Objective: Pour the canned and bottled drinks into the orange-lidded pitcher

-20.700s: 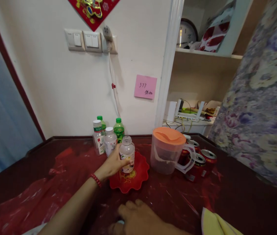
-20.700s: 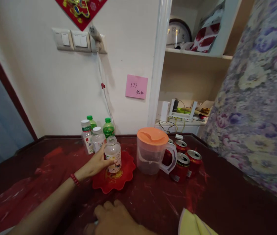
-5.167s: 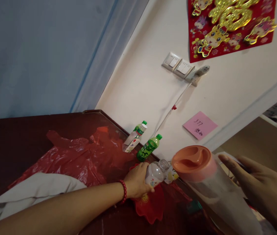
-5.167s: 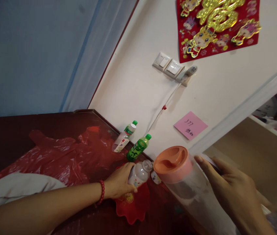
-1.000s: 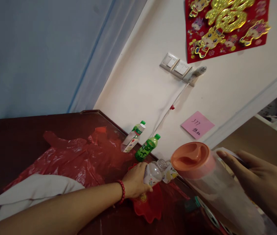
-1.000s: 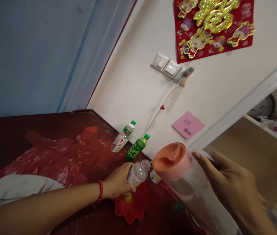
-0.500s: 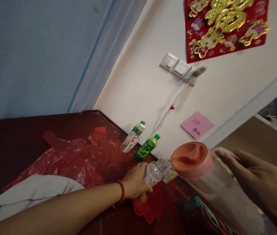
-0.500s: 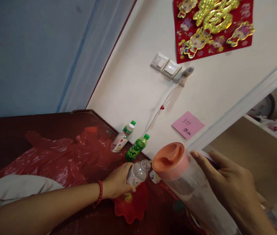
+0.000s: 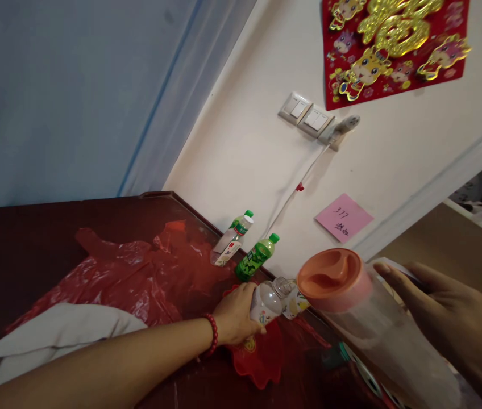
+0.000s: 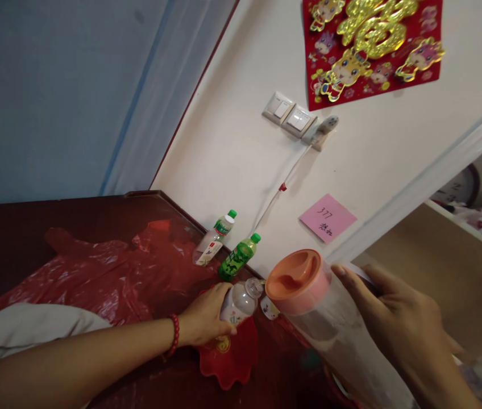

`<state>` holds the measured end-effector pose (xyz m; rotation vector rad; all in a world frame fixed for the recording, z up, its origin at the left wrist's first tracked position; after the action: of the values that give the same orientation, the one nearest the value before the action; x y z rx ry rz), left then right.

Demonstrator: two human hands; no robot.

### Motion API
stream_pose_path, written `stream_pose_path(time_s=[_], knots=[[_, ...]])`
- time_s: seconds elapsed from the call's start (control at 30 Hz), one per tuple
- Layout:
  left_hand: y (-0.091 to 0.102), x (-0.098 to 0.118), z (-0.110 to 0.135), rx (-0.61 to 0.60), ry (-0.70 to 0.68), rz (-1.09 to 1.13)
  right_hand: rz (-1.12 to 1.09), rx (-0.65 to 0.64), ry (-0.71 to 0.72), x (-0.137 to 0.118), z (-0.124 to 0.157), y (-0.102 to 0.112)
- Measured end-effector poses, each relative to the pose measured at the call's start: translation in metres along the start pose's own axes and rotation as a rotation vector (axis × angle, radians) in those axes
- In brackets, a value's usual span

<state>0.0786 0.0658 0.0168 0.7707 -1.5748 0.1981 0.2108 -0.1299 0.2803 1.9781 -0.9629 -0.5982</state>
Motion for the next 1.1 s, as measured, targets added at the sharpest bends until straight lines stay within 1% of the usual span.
stream_pose_path(time_s=[0.3, 0.43, 0.53, 0.6, 0.73, 0.9, 1.1], knots=[[0.0, -0.001, 0.0, -0.001, -0.009, 0.007, -0.006, 0.016, 0.006, 0.009, -0.004, -0.002], [0.001, -0.001, -0.001, 0.007, -0.012, 0.008, -0.008, 0.021, 0.028, 0.006, -0.003, -0.002], [0.001, 0.0, -0.001, 0.01, -0.017, 0.003, -0.025, 0.043, 0.021, 0.003, 0.0, 0.0], [0.002, 0.002, 0.0, 0.01, -0.023, 0.002, -0.023, 0.035, 0.013, 0.002, 0.002, 0.0], [0.002, 0.003, 0.001, 0.001, -0.013, 0.001, -0.011, 0.019, 0.022, 0.004, 0.002, -0.002], [0.002, 0.002, 0.001, 0.008, -0.012, -0.005, -0.005, 0.029, 0.04, 0.007, 0.0, -0.004], [0.002, 0.002, 0.0, -0.001, -0.007, 0.006, -0.031, 0.025, 0.019, -0.004, 0.004, -0.001]])
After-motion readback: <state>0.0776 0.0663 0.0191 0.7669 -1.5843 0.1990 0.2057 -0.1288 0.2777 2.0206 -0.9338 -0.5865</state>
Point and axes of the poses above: each hand's wrist, its own z-axis away from the middle knuckle, its own y-axis out of the back of the hand, x = y × z, the point moved 8 cm from there along -z, towards the middle knuckle, and after that the axes turned 11 degrees about z, right-handed, at the moved point
